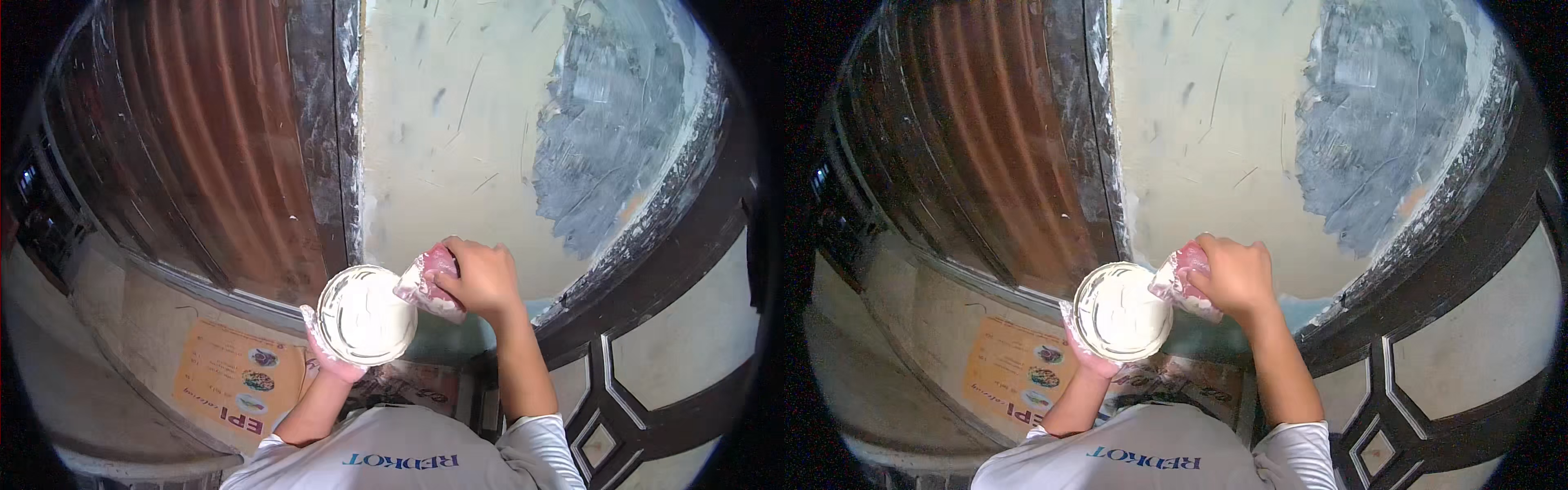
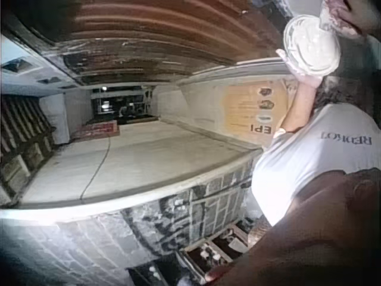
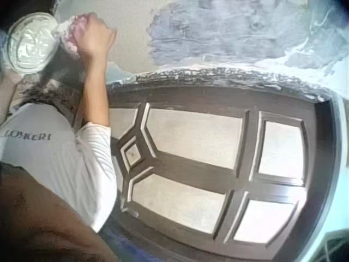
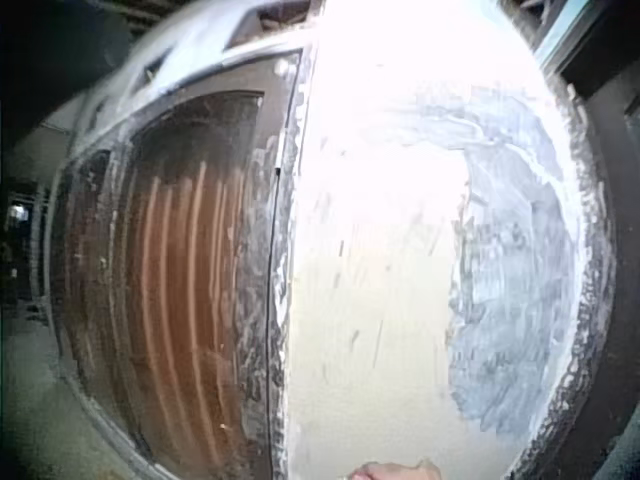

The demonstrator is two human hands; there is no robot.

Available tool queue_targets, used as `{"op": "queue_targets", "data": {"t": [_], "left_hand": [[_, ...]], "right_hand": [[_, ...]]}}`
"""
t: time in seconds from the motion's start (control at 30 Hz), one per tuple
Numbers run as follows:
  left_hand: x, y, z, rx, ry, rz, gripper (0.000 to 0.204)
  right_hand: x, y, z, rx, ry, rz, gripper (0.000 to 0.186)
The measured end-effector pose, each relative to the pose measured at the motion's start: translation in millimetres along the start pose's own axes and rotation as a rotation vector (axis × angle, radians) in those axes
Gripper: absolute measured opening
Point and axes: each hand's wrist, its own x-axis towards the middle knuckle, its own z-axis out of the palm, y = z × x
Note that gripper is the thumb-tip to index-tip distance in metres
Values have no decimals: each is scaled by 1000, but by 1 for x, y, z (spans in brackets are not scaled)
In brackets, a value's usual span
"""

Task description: The person applies wall putty or joint compound to a surface using a putty knife or spreader.

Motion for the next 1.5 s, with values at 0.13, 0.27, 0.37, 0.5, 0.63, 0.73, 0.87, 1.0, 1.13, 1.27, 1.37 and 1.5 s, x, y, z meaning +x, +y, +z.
{"op": "queue_targets", "data": {"t": [0.13, 0.27, 0.37, 0.5, 0.63, 0.73, 0.87, 1.0, 1.13, 1.27, 1.37, 1.5], "left_hand": [[-3, -9, -1, -5, -56, -24, 85], [1, -26, -3, -17, -47, -16, 85], [5, -44, -4, 106, 53, -15, 87], [1, -75, 2, 25, -27, -131, 86], [-3, -107, -9, 20, 15, -247, 82], [-2, -118, -16, -36, 63, -282, 79], [-5, -112, -23, 139, 129, -207, 84], [-15, -93, -27, 229, 146, -87, 88], [-15, -69, -25, 292, 112, 6, 85], [-10, -39, -30, 155, 14, -48, 84], [-2, -20, -32, 226, 26, 19, 80], [10, 6, -35, 186, 18, -28, 80]], "right_hand": [[-18, 20, 3, 186, 226, -66, 32], [-37, 46, 22, 434, 358, -105, 23], [-54, 66, 41, 477, 471, -146, 24], [-65, 91, 66, 577, 526, -65, 25], [-63, 99, 70, 580, 519, -43, 24], [-66, 111, 81, 641, 470, 14, 29], [-68, 130, 90, 655, 493, 54, 33], [-64, 119, 73, 660, 483, 197, 34], [-46, 113, 56, 457, 543, 93, 35], [-25, 101, 39, 374, 662, 128, 31], [-8, 92, 25, 242, 737, 211, 31], [14, 76, 5, 201, 763, 312, 29]]}}
